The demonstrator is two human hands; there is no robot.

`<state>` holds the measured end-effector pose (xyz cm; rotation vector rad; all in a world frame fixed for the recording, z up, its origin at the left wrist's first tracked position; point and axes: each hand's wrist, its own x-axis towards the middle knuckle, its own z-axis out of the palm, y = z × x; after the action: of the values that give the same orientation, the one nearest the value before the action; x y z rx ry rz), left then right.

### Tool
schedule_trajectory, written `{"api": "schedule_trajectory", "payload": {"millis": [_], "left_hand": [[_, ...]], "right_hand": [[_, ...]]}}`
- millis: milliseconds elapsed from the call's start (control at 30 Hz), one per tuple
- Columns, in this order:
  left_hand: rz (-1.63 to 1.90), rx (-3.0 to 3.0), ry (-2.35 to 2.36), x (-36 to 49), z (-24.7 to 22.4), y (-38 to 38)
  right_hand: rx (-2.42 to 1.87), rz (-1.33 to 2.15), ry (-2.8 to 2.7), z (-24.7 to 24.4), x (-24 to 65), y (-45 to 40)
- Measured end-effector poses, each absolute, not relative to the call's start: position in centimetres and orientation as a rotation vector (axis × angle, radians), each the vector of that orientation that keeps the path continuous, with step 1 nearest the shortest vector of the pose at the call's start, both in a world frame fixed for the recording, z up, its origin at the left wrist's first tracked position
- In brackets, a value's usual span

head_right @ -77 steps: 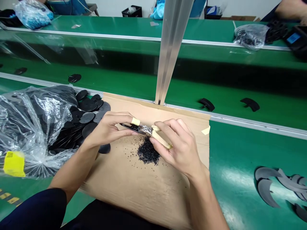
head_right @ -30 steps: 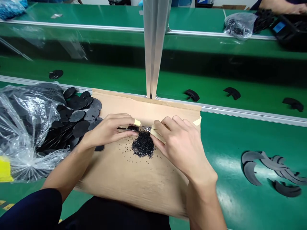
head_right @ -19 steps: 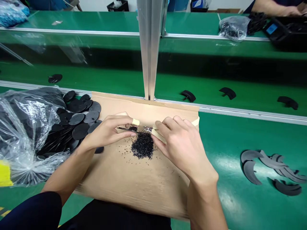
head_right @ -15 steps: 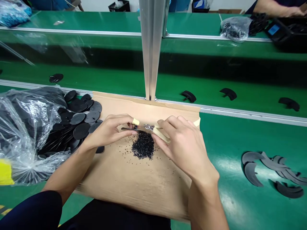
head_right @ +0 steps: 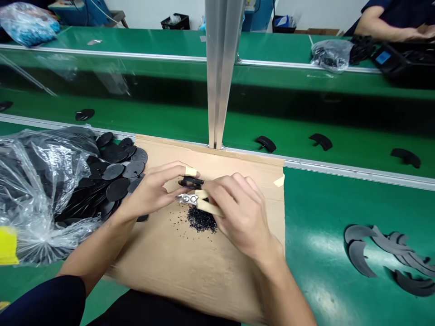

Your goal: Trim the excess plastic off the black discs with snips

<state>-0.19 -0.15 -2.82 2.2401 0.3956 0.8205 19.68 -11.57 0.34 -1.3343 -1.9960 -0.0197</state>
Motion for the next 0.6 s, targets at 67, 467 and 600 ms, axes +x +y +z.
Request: {"api": "schedule_trajectory", "payload": {"millis": [67, 467, 600], "left_hand": [[0.786, 2.368, 0.385, -0.3, -2.9, -0.2], [0.875, 2.159, 0.349, -0.4, -2.0, 0.0], [0.876, 2.131, 0.351, -0.4, -1.9, -0.2]], "right_hand": [[-1.277, 0.032, -2.011, 0.5, 19.5, -11.7], [-1.419, -0.118, -1.971, 0.2, 22.9, -10.9], [-1.385, -0.123, -2.019, -0.2, 22.6, -10.7]]}}
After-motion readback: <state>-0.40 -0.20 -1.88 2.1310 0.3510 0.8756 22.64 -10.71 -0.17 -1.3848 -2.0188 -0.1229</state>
